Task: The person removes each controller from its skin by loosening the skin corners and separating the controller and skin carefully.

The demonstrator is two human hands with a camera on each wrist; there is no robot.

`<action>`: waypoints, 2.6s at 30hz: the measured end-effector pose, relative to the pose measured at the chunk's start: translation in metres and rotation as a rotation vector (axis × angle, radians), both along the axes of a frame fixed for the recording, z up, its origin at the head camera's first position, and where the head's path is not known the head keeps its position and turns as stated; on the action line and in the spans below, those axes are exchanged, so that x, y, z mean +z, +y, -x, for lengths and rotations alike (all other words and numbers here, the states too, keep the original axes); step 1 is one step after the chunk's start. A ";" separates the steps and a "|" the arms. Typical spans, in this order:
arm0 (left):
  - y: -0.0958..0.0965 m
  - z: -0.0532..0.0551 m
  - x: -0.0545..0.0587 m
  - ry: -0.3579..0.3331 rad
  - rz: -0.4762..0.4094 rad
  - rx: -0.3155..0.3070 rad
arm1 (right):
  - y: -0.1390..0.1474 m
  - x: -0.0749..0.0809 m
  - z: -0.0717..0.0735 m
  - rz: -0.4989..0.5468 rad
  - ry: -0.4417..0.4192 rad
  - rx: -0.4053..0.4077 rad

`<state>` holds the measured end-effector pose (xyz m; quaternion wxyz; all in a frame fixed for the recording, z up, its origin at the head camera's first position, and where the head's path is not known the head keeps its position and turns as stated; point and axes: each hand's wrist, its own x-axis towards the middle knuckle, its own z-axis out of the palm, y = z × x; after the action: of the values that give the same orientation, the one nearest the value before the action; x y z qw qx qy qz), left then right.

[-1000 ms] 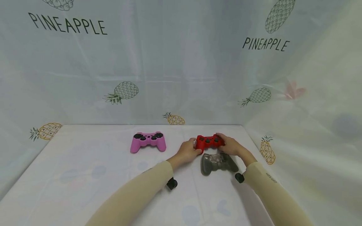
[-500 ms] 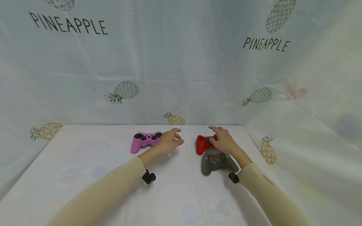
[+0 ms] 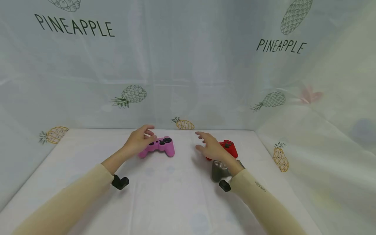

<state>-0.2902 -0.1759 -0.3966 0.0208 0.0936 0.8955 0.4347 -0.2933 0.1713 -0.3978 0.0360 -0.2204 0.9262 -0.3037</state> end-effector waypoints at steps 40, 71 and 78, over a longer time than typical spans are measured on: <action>-0.031 0.014 -0.050 -0.232 0.061 0.051 | -0.126 -0.050 0.025 0.154 -0.266 -0.186; -0.034 -0.019 -0.050 -0.120 0.005 0.028 | -0.106 -0.053 0.002 0.160 -0.124 0.008; -0.029 -0.028 -0.047 -0.069 0.002 0.028 | -0.099 -0.044 -0.008 0.232 -0.204 0.015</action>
<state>-0.2623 -0.2053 -0.4436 0.0458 0.0660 0.8958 0.4372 -0.2853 0.0721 -0.4422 0.1064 -0.1982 0.8748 -0.4291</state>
